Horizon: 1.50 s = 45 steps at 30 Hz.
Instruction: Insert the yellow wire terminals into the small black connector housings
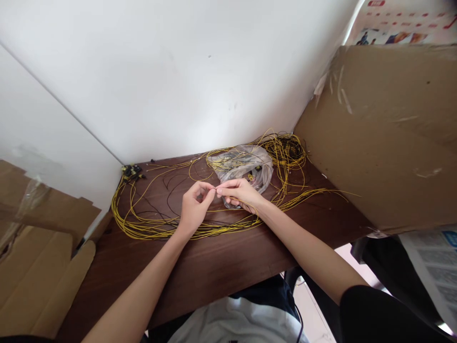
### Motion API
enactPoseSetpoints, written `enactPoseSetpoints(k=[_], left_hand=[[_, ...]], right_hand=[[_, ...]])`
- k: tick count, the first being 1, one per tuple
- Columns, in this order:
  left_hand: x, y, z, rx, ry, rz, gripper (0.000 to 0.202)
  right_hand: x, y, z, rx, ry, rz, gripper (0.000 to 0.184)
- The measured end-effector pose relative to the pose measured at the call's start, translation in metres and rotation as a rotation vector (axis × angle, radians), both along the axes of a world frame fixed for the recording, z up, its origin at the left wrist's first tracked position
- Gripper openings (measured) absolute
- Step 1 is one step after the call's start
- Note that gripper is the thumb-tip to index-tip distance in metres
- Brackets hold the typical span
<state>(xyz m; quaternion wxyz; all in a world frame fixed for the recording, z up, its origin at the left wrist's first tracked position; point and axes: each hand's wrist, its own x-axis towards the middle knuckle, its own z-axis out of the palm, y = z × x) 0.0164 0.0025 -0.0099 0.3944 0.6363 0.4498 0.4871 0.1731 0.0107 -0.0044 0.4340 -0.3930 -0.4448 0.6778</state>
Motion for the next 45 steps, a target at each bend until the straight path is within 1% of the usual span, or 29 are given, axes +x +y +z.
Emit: enactPoseSetpoints(k=[6, 17, 22, 26, 30, 40, 45], left_hand=[[0.0007, 0.0000, -0.0002, 0.000, -0.018, 0.014, 0.012], [-0.0002, 0.0006, -0.0037, 0.024, 0.013, 0.008, 0.014], [0.0000, -0.0002, -0.0026, 0.030, 0.033, 0.015, 0.014], [0.0002, -0.0010, -0.0010, 0.018, 0.008, -0.009, 0.015], [0.0003, -0.0004, -0.0008, 0.021, 0.017, -0.027, 0.017], [-0.0016, 0.0015, -0.0038, -0.001, 0.019, 0.002, 0.018], [-0.0025, 0.0022, -0.0052, 0.037, 0.050, 0.017, 0.017]], right_hand=[[-0.0006, -0.0010, 0.0024, -0.031, -0.032, -0.003, 0.020], [-0.0001, -0.0018, 0.0029, -0.008, -0.015, 0.001, 0.021], [-0.0001, -0.0018, 0.0032, 0.002, -0.022, 0.006, 0.022], [-0.0003, -0.0027, 0.0051, 0.008, -0.054, 0.006, 0.022], [-0.0002, -0.0038, 0.0059, 0.029, -0.091, 0.035, 0.021], [-0.0004, -0.0023, 0.0038, 0.054, -0.107, 0.042, 0.023], [-0.0004, -0.0020, 0.0036, 0.072, -0.124, 0.037, 0.021]])
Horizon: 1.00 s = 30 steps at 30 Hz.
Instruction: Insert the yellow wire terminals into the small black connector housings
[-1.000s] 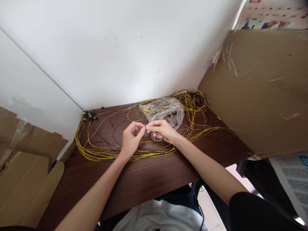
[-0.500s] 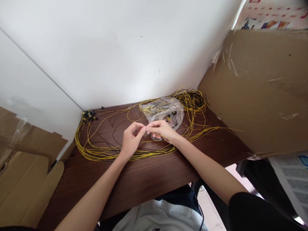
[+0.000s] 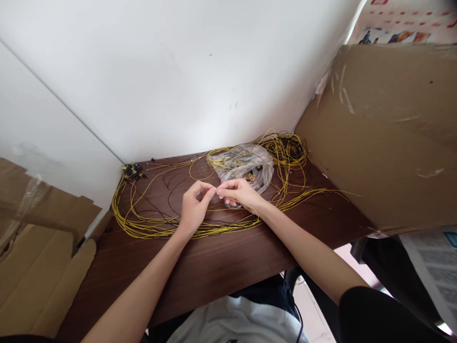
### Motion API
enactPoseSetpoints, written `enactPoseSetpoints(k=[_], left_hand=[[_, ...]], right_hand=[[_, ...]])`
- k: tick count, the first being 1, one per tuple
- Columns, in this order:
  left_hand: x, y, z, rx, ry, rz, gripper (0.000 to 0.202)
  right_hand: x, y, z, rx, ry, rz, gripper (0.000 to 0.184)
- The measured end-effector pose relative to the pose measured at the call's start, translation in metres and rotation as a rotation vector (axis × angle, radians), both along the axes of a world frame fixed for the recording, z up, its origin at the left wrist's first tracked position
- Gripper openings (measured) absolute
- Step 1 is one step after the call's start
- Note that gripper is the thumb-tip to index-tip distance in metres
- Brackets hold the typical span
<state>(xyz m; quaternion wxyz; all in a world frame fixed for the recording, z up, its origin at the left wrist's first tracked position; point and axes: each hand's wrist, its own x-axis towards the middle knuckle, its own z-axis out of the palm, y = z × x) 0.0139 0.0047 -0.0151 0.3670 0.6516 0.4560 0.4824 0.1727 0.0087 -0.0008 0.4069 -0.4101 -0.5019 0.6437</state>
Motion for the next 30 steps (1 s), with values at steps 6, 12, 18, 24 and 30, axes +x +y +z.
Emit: enactPoseSetpoints(k=[6, 12, 18, 24, 30], left_hand=[[-0.0004, -0.0012, 0.0034, 0.039, 0.020, 0.004, 0.022], [-0.0019, -0.0003, 0.0030, -0.030, -0.005, -0.007, 0.023], [-0.0010, 0.0022, -0.0007, -0.086, -0.036, -0.018, 0.022], [-0.0010, 0.0025, -0.0011, -0.077, -0.006, -0.022, 0.020], [-0.0002, 0.0008, -0.0007, -0.045, 0.044, -0.014, 0.018]], right_hand=[[-0.0009, 0.0015, -0.0010, 0.015, 0.009, -0.052, 0.018], [-0.0014, 0.0012, -0.0018, 0.030, -0.002, -0.036, 0.019], [-0.0020, 0.0017, -0.0039, 0.053, -0.008, -0.034, 0.019], [-0.0035, 0.0017, -0.0042, 0.070, -0.013, -0.083, 0.017], [-0.0049, 0.0011, -0.0057, 0.087, -0.013, -0.096, 0.017]])
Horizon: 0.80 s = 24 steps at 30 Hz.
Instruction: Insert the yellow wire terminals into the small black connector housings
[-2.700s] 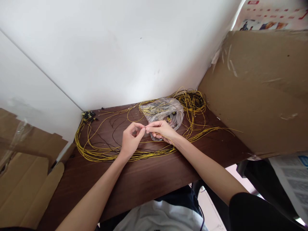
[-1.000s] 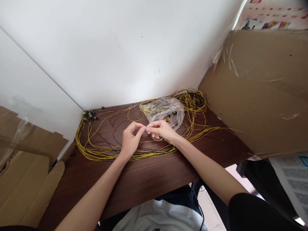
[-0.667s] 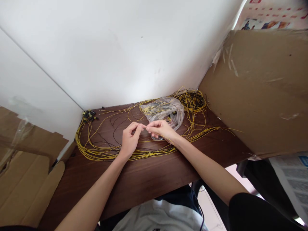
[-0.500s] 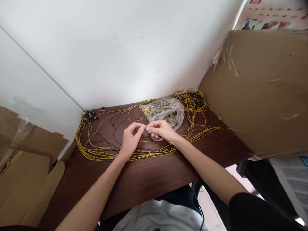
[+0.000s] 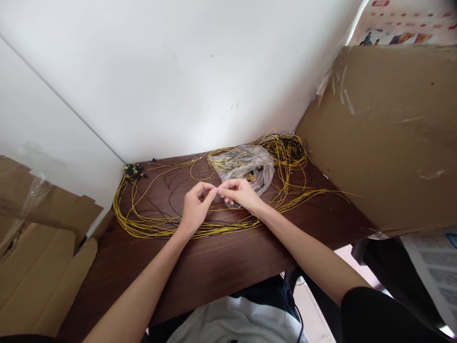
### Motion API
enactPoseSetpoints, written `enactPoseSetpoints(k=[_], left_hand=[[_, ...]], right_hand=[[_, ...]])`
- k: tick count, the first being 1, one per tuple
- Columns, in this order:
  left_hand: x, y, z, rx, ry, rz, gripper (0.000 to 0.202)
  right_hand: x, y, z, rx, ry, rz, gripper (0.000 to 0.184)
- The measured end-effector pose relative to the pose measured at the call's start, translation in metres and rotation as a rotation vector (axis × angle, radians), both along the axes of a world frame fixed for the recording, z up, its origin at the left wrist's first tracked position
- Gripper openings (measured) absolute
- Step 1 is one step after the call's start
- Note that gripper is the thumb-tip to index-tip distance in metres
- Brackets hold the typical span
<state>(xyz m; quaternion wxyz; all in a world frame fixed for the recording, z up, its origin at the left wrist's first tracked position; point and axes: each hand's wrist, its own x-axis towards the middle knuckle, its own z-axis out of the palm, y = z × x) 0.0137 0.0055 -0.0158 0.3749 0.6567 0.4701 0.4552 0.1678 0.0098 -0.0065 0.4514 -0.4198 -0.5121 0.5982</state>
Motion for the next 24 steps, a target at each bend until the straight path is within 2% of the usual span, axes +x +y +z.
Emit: enactPoseSetpoints(k=[10, 17, 24], left_hand=[[0.0009, -0.0014, 0.0021, 0.050, 0.105, 0.053, 0.017], [0.0000, -0.0009, -0.0001, 0.082, 0.131, 0.054, 0.015], [0.0011, -0.0031, 0.0037, 0.141, 0.218, 0.020, 0.012]], right_hand=[[-0.0025, -0.0002, -0.0012, -0.004, -0.016, -0.014, 0.019], [-0.0013, -0.0016, 0.0016, 0.002, -0.010, 0.018, 0.021], [-0.0008, -0.0022, 0.0027, 0.011, -0.020, 0.022, 0.024]])
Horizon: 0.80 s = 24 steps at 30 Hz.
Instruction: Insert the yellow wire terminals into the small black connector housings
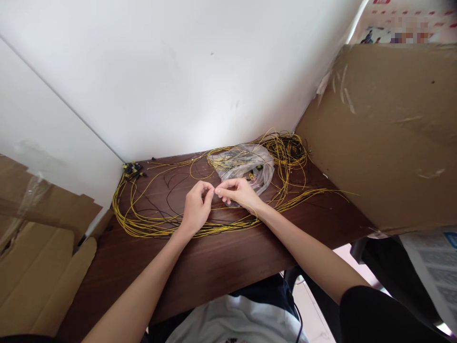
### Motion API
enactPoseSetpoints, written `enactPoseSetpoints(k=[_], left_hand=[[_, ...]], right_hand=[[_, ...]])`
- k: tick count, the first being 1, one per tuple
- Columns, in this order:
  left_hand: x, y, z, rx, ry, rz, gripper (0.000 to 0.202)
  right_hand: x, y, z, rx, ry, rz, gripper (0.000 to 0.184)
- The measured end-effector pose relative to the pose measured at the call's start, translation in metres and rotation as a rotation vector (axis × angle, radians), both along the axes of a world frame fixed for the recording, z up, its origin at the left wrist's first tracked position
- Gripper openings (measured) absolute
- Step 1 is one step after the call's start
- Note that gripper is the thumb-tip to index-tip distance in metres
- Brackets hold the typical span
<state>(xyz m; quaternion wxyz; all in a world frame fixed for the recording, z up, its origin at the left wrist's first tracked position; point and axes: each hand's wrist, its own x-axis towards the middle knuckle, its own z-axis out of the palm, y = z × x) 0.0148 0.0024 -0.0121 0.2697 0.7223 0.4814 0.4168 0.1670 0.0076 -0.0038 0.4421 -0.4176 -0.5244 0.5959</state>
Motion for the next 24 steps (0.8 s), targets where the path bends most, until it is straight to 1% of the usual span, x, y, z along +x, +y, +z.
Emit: enactPoseSetpoints(k=[6, 8, 10, 13, 14, 16, 19, 24], left_hand=[[0.0007, -0.0007, 0.0011, -0.011, -0.004, -0.013, 0.013], [0.0004, -0.0001, 0.0009, -0.025, -0.020, -0.017, 0.013], [-0.0002, 0.0009, 0.0002, -0.037, -0.032, -0.019, 0.013], [-0.0010, 0.0024, -0.0015, -0.045, -0.046, -0.023, 0.013], [-0.0012, 0.0027, -0.0020, -0.046, -0.049, -0.025, 0.013], [-0.0014, 0.0029, -0.0027, -0.048, -0.048, -0.028, 0.014], [-0.0014, 0.0023, -0.0027, -0.049, -0.049, -0.033, 0.014], [-0.0009, 0.0018, -0.0023, -0.045, -0.073, -0.023, 0.014]], right_hand=[[0.0003, 0.0004, -0.0030, 0.060, -0.072, 0.008, 0.024], [0.0008, 0.0002, -0.0042, 0.113, -0.136, 0.005, 0.023], [0.0017, -0.0008, -0.0039, 0.236, -0.253, -0.031, 0.021], [0.0033, -0.0031, -0.0015, 0.479, -0.452, -0.084, 0.016], [0.0037, -0.0037, -0.0007, 0.536, -0.498, -0.089, 0.016], [0.0042, -0.0042, 0.0003, 0.598, -0.551, -0.090, 0.015], [0.0036, -0.0039, 0.0004, 0.584, -0.541, -0.092, 0.015], [0.0017, -0.0033, -0.0002, 0.340, -0.372, -0.040, 0.020]])
